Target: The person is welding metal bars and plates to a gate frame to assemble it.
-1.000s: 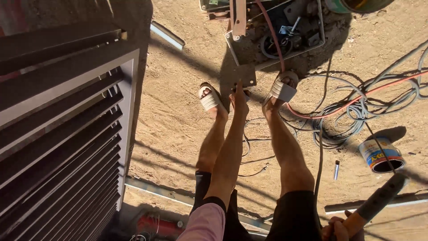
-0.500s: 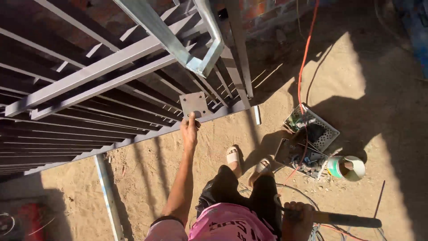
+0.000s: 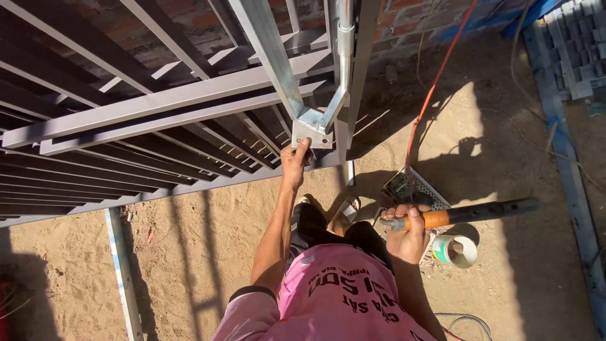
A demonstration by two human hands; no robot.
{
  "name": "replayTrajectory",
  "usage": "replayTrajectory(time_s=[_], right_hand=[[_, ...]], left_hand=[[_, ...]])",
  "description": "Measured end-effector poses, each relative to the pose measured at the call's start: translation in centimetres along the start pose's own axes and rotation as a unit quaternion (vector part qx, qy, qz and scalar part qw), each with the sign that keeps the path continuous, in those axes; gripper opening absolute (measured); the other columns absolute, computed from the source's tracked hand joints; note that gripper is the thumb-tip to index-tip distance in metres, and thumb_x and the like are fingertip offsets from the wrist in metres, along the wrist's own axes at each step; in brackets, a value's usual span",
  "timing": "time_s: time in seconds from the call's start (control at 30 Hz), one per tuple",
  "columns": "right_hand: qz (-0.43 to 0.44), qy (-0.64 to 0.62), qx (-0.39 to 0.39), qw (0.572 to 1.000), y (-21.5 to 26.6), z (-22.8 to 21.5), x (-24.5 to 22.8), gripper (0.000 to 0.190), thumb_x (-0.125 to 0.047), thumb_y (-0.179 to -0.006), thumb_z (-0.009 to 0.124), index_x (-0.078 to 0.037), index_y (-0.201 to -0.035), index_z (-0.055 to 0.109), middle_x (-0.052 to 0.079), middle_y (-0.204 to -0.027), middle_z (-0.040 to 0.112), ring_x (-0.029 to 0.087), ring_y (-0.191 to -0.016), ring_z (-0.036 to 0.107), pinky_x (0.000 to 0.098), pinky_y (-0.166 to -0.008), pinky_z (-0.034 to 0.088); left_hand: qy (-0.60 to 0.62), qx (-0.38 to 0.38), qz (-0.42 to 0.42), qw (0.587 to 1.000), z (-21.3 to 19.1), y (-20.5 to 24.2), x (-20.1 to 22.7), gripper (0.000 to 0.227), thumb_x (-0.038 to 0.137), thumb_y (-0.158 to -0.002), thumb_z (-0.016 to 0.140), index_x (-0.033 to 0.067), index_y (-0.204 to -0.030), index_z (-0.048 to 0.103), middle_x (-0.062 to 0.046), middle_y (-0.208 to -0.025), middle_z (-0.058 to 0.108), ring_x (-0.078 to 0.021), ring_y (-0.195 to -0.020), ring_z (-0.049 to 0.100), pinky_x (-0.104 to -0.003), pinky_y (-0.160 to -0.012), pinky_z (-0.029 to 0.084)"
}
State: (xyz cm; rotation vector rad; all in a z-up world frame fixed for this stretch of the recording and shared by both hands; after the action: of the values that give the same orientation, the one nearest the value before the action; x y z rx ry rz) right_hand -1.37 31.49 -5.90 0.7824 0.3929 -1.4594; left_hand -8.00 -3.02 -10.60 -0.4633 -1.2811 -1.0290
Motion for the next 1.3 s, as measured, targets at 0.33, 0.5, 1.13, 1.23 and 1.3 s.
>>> replayTrajectory(time_s=[0.33,0.5,1.13,1.23,1.3], right_hand=[[-0.064,0.055,-0.100,0.991,-5.3,18.9,-0.8,0.016,-0.030,-0.100,0.059,-0.022,-0.112,0.052,0.017,-0.137,0.067,0.033,-0.113,0.072,0.0509,-0.087,0.066],[-0.072,0.054,-0.170,0.981,-4.5,24.9,4.2,0.014,-0.026,-0.102,0.060,-0.018,-0.102,0.048,0.017,-0.158,0.049,0.038,-0.118,0.069,0.0480,-0.087,0.068],[-0.104,0.114,-0.110,0.982,-5.2,19.3,3.7,0.015,-0.017,-0.101,0.058,-0.017,-0.097,0.044,0.006,-0.119,0.065,0.050,-0.124,0.066,0.0594,-0.098,0.063],[-0.102,0.114,-0.112,0.982,-4.9,20.8,5.0,0.017,-0.013,-0.101,0.058,-0.016,-0.097,0.042,0.001,-0.104,0.060,0.051,-0.124,0.065,0.0605,-0.099,0.062],[-0.109,0.107,-0.113,0.982,-4.8,21.0,6.2,0.018,-0.011,-0.100,0.059,-0.016,-0.098,0.042,0.001,-0.098,0.055,0.052,-0.124,0.064,0.0613,-0.099,0.062]], left_hand=[[-0.164,-0.046,-0.009,0.985,2.3,6.0,4.8,0.036,0.027,-0.100,0.068,0.0116,-0.068,0.067,-0.004,-0.056,0.060,-0.0136,-0.060,0.052,-0.029,-0.064,0.047],[-0.169,-0.040,0.009,0.985,2.5,3.9,6.6,0.029,0.028,-0.101,0.067,0.0117,-0.078,0.075,-0.003,-0.062,0.063,-0.0138,-0.066,0.053,-0.032,-0.069,0.050],[0.011,-0.060,-0.101,0.993,5.2,-0.3,8.4,0.024,0.022,-0.098,0.070,0.0097,-0.077,0.074,0.000,-0.072,0.067,-0.0105,-0.081,0.053,-0.036,-0.085,0.051],[0.007,-0.068,-0.132,0.989,4.9,-0.8,8.5,0.029,0.023,-0.097,0.068,0.0114,-0.071,0.071,0.000,-0.063,0.063,-0.0109,-0.073,0.054,-0.033,-0.080,0.049],[-0.007,-0.078,-0.153,0.985,4.6,-1.1,6.8,0.034,0.026,-0.096,0.067,0.0118,-0.065,0.068,-0.001,-0.055,0.059,-0.0125,-0.064,0.054,-0.031,-0.074,0.047]])
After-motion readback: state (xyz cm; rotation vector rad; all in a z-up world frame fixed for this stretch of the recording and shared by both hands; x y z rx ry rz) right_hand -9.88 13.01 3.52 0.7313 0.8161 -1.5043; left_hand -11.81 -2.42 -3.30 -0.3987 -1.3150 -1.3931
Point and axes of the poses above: each hand's wrist, its own y-axis away from the middle knuckle, its own z-axis out of the palm, x = y × z, the point moved 10 cm from there along -y, towards the middle knuckle
